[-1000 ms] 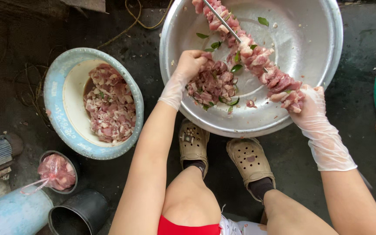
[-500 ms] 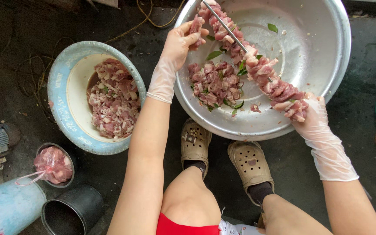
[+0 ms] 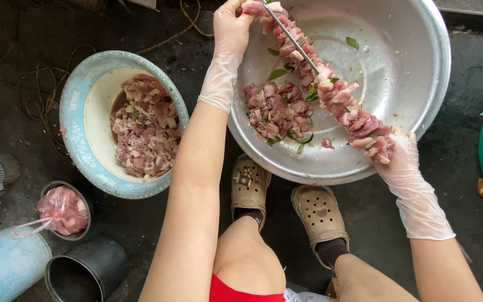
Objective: The person prepares meat skewers by sliding small pieces of meat and leaves onto a long metal rod over a large metal bowl.
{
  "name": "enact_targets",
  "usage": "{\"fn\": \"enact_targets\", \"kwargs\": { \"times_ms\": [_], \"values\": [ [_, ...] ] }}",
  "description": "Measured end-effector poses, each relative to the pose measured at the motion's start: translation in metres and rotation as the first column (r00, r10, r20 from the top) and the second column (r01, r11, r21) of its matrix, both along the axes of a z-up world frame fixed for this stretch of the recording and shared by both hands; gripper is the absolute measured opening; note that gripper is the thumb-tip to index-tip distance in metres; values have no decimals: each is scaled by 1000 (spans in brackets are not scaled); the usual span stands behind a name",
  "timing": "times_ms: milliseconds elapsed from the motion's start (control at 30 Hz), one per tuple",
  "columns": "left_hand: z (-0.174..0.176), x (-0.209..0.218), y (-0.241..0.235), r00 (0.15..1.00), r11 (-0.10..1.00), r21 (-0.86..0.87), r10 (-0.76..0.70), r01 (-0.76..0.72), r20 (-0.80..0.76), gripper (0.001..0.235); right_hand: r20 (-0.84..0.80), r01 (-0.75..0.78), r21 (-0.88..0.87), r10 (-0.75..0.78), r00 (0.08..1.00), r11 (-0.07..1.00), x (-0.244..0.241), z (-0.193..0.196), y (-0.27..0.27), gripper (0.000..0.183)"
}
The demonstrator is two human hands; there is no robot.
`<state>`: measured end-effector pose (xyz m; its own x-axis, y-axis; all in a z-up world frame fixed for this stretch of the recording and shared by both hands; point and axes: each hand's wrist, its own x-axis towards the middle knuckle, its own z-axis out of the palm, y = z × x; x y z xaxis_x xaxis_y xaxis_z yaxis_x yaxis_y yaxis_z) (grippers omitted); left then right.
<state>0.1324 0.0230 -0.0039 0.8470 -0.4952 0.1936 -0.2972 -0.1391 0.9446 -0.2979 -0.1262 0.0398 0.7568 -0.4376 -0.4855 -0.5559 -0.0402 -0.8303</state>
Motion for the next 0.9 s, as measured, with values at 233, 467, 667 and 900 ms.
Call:
{"fn": "enact_targets", "kwargs": {
  "times_ms": [233, 467, 667, 900],
  "values": [
    [-12, 3, -13, 922, 990, -47, -143, 135, -360, 15, -309, -452, -680, 332, 891, 577, -9, -10, -2, 39],
    [-25, 12, -22, 883, 934, -328, -270, 143, -385, 16, -239, -411, -748, 367, 899, 521, -4, -1, -1, 35],
    [-14, 0, -29, 922, 985, -143, -147, 102, -358, 24, -108, -281, -488, 263, 959, 826, -4, -2, -2, 29],
    [2, -22, -29, 998, 986, 157, 48, -51, 28, 25, -70, -127, -182, 116, 991, 975, -2, -1, -6, 25]
  ]
}}
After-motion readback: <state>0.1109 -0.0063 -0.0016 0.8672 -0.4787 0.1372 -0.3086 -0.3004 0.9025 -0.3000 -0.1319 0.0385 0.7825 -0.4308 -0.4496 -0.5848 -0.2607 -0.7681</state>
